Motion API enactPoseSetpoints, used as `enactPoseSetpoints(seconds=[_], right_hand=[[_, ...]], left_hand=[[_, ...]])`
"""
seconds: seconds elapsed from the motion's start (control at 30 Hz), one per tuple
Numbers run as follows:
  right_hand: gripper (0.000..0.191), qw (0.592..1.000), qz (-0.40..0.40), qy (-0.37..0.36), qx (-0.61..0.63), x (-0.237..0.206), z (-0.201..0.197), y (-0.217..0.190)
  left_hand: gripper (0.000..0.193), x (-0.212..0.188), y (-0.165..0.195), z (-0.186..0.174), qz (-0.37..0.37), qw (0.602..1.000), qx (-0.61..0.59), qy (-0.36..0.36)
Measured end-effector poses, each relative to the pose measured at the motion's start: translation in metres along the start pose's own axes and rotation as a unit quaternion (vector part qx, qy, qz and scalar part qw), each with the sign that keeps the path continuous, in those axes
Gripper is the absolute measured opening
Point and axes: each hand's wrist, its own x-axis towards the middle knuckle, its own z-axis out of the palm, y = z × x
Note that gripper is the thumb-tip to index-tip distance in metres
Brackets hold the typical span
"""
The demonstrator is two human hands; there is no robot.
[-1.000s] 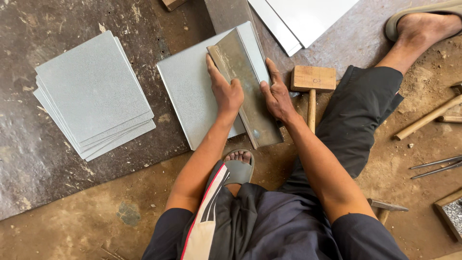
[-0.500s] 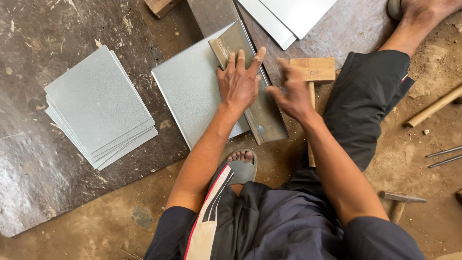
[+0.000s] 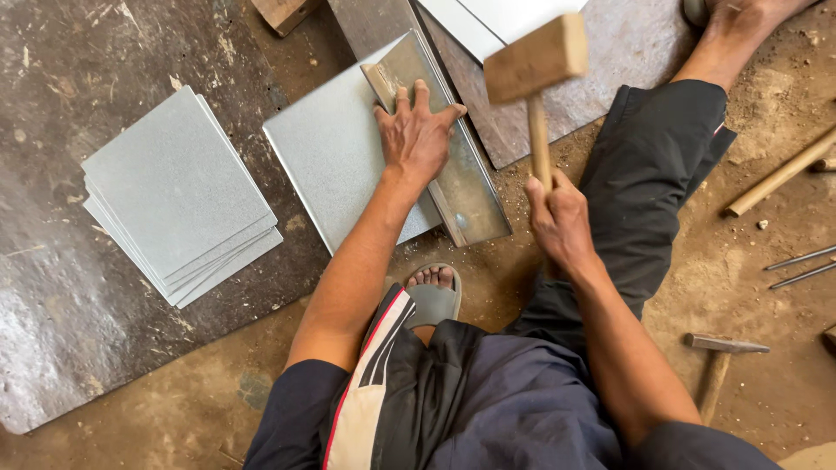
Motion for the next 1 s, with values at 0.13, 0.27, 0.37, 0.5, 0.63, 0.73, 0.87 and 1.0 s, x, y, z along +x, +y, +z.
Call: enactPoseSetpoints(seconds=[0.13, 0.27, 0.37, 0.5, 0.63, 0.73, 0.87, 1.0], right_hand=[[0.048, 0.998, 0.058, -0.033, -0.002, 0.037, 0.022, -0.018], [0.052, 0.994, 0.036, -0.076, -0.07, 0.058, 0.046, -0.013], [0.052, 0.996, -0.005, -0.06, -0.067, 0.059, 0.052, -0.011], [0.047, 0.997, -0.028, -0.025, -0.063, 0.063, 0.053, -0.022], [0.051, 0.994, 0.007, -0.083, -0.075, 0.073, 0.051, -0.032], [0.049, 0.995, -0.068, -0.046, -0.064, 0.074, 0.051, -0.032], [0.051, 0.992, -0.064, -0.069, -0.087, 0.074, 0.054, -0.032], [0.05, 0.988, -0.11, -0.019, -0.108, 0.085, 0.052, -0.038]], left_hand=[[0.045, 0.002, 0.001, 0.0, 0.005, 0.999, 0.028, 0.044], [0.04, 0.001, 0.001, -0.002, 0.011, 0.999, 0.027, 0.042], [0.04, -0.001, 0.0, -0.002, 0.011, 0.999, 0.032, 0.032], [0.037, -0.001, -0.001, -0.002, 0.014, 0.999, 0.018, 0.044], [0.039, 0.0, -0.002, -0.003, 0.017, 0.999, 0.036, 0.028], [0.035, 0.0, -0.003, -0.004, 0.022, 0.998, 0.019, 0.048], [0.036, 0.0, -0.003, -0.004, 0.018, 0.999, 0.038, 0.012], [0.035, 0.001, -0.001, -0.004, 0.007, 0.999, 0.031, -0.005]])
